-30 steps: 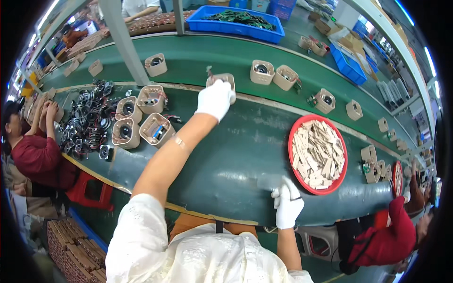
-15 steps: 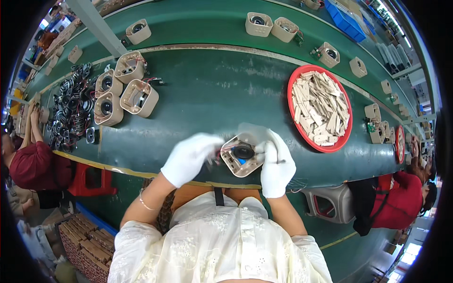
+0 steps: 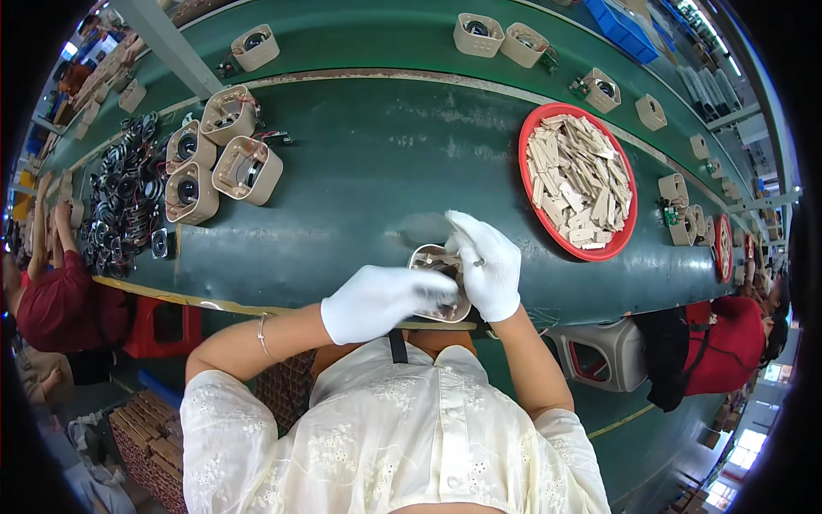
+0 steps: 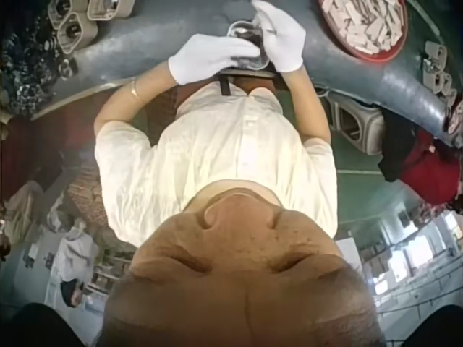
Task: Manually assemble electronic circuit components into plastic housings and secure them with mounting brackets at a production line.
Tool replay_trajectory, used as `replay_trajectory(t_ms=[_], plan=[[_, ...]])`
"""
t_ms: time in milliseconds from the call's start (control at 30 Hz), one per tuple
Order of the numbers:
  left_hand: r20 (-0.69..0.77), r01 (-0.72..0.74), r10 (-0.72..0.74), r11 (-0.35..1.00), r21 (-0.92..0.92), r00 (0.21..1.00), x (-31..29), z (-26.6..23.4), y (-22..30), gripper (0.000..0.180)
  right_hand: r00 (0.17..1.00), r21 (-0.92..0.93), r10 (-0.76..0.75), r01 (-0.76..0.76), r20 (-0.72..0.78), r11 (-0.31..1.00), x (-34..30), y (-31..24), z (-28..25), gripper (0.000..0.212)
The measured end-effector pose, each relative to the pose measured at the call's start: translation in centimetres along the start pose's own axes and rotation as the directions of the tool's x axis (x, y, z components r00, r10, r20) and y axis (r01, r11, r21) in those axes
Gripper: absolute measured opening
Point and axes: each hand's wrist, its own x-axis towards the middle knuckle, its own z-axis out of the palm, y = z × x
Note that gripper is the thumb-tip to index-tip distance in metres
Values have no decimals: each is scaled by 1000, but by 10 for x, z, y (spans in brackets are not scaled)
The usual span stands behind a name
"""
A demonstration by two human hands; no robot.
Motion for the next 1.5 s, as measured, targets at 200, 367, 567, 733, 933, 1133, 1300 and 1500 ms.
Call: replay_trajectory(t_ms=[200, 367, 567, 733, 933, 1133, 1300, 1500], plan=[[240, 134, -534, -230, -964, 811, -26, 16, -10, 46, 998, 1, -44, 44, 40, 999, 2, 5, -1, 23], [203, 57, -502, -291, -955, 841, -50, 26, -9, 47, 989, -49, -141, 144, 53, 988, -12, -11, -39, 29], [153, 113, -662, -103, -988, 733, -56, 34, -11, 24, 770, -187, -349, 511, 534, 839, -35, -38, -70, 48], [5, 384, -664, 426, -819, 748, -41, 33, 7, 11, 702, -293, -233, 542, 673, 788, -36, -41, -56, 34], [-165, 298, -275, 945, 136, 947, -33, 29, 14, 15, 743, -310, -101, 393, 661, 865, -27, -52, -51, 30], [30, 238, -268, 895, 377, 963, -26, 16, 23, 20, 913, -151, 57, 5, 404, 988, -23, -61, -68, 34], [94, 256, -292, 926, 277, 952, -16, 2, 25, 47, 854, -280, -173, 343, 490, 897, -30, -62, -49, 23], [-7, 268, -269, 954, 133, 963, -30, 16, 11, 62, 823, -316, -122, 344, 554, 884, -38, -56, -49, 21]])
